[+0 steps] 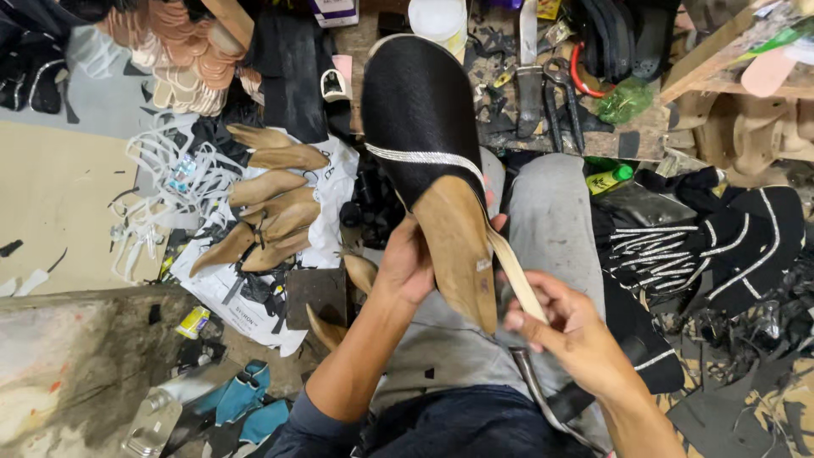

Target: The person assembles a black slip-on shoe by fitting a wooden shoe last into the upper, then attaching a black sole using pliers to secure the edges. The person repeatedly adjusts the sole and upper to ensure a tight fit.

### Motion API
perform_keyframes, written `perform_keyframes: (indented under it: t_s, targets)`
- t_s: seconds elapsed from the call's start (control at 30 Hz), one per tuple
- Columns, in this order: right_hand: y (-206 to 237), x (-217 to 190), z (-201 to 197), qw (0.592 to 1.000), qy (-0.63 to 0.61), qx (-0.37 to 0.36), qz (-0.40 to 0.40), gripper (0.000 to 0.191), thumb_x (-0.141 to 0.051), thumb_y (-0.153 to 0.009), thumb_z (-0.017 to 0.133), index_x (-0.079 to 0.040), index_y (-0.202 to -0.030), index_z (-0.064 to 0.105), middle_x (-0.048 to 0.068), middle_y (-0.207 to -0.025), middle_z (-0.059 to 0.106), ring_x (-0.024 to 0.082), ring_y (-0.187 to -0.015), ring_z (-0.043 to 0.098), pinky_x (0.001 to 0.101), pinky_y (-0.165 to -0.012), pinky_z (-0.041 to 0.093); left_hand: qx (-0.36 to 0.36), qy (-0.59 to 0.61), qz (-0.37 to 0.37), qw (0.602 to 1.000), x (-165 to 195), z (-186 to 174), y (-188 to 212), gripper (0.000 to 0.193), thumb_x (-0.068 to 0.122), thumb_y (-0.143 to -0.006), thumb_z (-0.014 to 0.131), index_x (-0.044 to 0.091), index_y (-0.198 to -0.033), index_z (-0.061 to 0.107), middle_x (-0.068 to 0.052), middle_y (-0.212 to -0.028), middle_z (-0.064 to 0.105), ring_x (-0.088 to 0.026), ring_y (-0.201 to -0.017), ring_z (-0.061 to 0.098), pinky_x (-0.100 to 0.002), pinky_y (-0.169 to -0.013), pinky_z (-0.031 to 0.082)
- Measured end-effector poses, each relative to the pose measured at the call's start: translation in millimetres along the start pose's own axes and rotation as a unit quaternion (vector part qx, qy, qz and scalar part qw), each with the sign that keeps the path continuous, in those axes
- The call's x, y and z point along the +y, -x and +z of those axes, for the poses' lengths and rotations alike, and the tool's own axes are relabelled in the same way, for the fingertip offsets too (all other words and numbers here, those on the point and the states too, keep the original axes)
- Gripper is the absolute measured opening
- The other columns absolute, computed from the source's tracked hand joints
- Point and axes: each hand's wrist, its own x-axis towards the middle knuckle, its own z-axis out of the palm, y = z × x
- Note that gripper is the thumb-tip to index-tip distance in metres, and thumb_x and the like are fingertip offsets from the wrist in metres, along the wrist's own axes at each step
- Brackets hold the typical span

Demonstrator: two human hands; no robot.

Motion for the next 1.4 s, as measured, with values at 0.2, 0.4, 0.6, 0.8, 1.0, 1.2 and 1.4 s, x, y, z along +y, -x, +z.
perform_keyframes:
  t_s: [0.2,0.4,0.6,0.8,1.0,1.2,1.4]
  targets:
    - [33,-5,18,0.988,0.123,0.089,-0.014,0.040,-0.008,-0.090,0.063,-0.006,-0.130,0.069,0.002,-0.074,0.075,0.008,-0.055,0.061,0.0229,-0.053,0.052,0.000,0.047,0.075,0.996,12,0,-6,0.072,0.036,-0.101,0.065,-0.001,-0.158,0.038,-0.019,-0.158,0.047,-0.036,-0.143,0.047,-0.055,-0.122,0.037]
    - [39,-3,35,0.962,0.170,0.154,-0.147,0.031,-0.009,-0.094,0.064,-0.003,-0.122,0.073,-0.001,-0.073,0.073,0.005,-0.058,0.061,0.0215,-0.054,0.050,0.016,0.193,0.095,0.977,22,-5,-10,0.058,0.022,-0.102,0.060,0.005,-0.154,0.042,-0.017,-0.159,0.044,-0.031,-0.145,0.046,-0.055,-0.124,0.032]
    - [36,0,31,0.980,0.054,0.140,-0.134,0.033,-0.008,-0.096,0.067,0.000,-0.128,0.074,0.005,-0.074,0.074,0.010,-0.058,0.057,0.0250,-0.051,0.047,0.024,0.212,0.093,0.972,23,-5,-7,0.055,0.017,-0.104,0.055,0.001,-0.154,0.042,-0.019,-0.158,0.046,-0.032,-0.144,0.047,-0.054,-0.124,0.033]
    - [36,-2,31,0.977,0.121,-0.022,-0.174,0.040,-0.012,-0.091,0.061,-0.002,-0.129,0.067,0.005,-0.093,0.078,0.017,-0.084,0.073,0.0276,-0.076,0.060,0.040,0.205,0.076,0.975,12,-15,-3,0.056,0.016,-0.103,0.052,-0.002,-0.154,0.041,-0.016,-0.151,0.056,-0.030,-0.135,0.057,-0.047,-0.116,0.043]
    - [12,-6,4,0.970,-0.030,-0.088,-0.222,0.053,-0.035,-0.108,0.034,-0.003,-0.113,0.077,0.013,-0.114,0.075,0.023,-0.114,0.064,0.0341,-0.105,0.046,-0.021,0.201,-0.006,0.979,0,-25,13,0.055,0.033,-0.114,0.054,0.001,-0.158,0.043,-0.019,-0.139,0.062,-0.030,-0.125,0.065,-0.042,-0.117,0.051]
    - [-33,13,-16,0.973,-0.137,0.017,-0.183,0.059,-0.028,-0.097,0.060,0.000,-0.147,0.047,0.012,-0.133,0.064,0.020,-0.119,0.061,0.0350,-0.103,0.046,0.127,0.100,-0.060,0.985,-38,-26,34,0.064,0.032,-0.101,0.060,-0.008,-0.149,0.047,-0.021,-0.141,0.065,-0.034,-0.123,0.066,-0.049,-0.110,0.049]
    - [-33,48,-33,0.937,-0.317,-0.142,-0.027,0.069,-0.012,-0.097,0.073,0.004,-0.160,0.052,0.017,-0.126,0.063,0.023,-0.097,0.060,0.0413,-0.086,0.050,0.091,-0.044,-0.146,0.984,-75,-48,67,0.077,0.046,-0.091,0.072,-0.004,-0.147,0.051,-0.022,-0.140,0.063,-0.033,-0.126,0.064,-0.047,-0.113,0.048]
